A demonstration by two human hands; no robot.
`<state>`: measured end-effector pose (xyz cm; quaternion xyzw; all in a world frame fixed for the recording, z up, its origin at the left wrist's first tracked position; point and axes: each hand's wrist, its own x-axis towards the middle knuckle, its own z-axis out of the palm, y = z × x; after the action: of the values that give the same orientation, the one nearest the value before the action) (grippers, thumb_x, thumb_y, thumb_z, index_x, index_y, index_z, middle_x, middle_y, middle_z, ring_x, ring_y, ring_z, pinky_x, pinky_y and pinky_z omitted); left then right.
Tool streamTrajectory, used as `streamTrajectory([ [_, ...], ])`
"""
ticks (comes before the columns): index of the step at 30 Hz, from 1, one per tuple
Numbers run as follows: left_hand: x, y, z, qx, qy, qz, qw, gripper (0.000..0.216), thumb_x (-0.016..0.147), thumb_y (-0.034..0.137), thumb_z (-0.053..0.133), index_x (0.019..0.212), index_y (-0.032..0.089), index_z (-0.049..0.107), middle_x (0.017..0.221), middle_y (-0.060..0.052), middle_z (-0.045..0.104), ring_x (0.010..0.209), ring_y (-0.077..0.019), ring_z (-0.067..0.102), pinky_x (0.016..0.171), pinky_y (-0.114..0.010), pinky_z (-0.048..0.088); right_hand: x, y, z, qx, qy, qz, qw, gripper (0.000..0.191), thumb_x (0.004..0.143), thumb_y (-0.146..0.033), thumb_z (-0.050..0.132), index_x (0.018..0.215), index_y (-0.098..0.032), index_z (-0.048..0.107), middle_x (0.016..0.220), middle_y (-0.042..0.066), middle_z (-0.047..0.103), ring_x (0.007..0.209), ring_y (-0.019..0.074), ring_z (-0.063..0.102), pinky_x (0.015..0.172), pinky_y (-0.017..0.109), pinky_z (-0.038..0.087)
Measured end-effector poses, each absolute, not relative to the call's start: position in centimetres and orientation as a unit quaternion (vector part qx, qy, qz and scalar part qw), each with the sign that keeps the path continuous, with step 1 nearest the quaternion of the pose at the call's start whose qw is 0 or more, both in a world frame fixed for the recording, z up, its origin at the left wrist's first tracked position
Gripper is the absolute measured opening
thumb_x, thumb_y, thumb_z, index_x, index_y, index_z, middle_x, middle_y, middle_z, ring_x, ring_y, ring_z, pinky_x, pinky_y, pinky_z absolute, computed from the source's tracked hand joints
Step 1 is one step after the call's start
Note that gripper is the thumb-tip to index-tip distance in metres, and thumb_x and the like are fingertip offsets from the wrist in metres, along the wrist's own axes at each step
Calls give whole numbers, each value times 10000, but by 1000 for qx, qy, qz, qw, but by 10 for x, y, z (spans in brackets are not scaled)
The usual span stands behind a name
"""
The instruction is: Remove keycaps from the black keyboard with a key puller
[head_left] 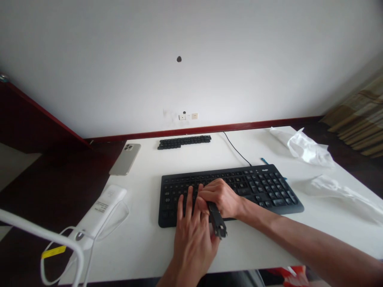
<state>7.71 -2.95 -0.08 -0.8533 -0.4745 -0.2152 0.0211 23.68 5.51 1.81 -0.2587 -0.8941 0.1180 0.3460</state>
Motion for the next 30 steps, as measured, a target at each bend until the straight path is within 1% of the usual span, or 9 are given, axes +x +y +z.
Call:
streamTrajectory([
  [7,76,-29,-3,-856,-470,-214,29,450,931,367,663,1322,145,677,1539,-197,556,1560,-426,330,1224,-659,373,238,55,16,-256,-894,111,350,369,1044,-217,396,676,-232,378,574,-39,438,498,117,337,555,281,306],
  [11,76,-30,-5,-854,-470,-221,24,444,937,389,665,1304,140,685,1544,-195,554,1571,-420,308,1243,-657,345,238,55,15,-256,-894,110,351,375,1052,-226,394,677,-229,375,575,-40,436,501,114,335,559,277,301],
  [18,76,-30,-9,-852,-474,-221,25,527,972,467,631,1380,133,647,1565,-172,544,1577,-392,308,1274,-620,307,238,54,16,-256,-861,139,418,346,1011,-213,424,678,-243,335,566,-47,397,496,122,301,545,299,255],
  [21,75,-31,-9,-853,-466,-230,34,576,973,444,631,1435,100,604,1581,-187,522,1574,-397,312,1274,-621,301,237,54,17,-277,-856,151,409,355,1020,-224,426,674,-237,346,569,-42,404,505,120,305,552,302,252],
  [24,75,-31,-8,-854,-464,-231,45,622,972,419,626,1491,85,551,1621,-189,467,1566,-404,326,1258,-624,316,237,55,20,-324,-841,175,397,388,1039,-231,413,657,-229,351,565,-39,409,508,112,317,553,288,272],
  [27,75,-30,-6,-854,-469,-222,47,675,975,447,614,1547,109,495,1669,-156,398,1572,-392,317,1261,-609,312,241,57,25,-375,-814,196,398,409,1039,-251,441,637,-219,374,560,-40,419,502,99,330,540,266,291],
  [30,75,-28,-3,-850,-483,-204,42,764,981,471,594,1634,147,367,1693,-117,363,1583,-361,304,1273,-576,302,249,62,32,-430,-787,182,403,420,1027,-259,475,619,-208,390,549,-44,417,490,87,327,524,256,282],
])
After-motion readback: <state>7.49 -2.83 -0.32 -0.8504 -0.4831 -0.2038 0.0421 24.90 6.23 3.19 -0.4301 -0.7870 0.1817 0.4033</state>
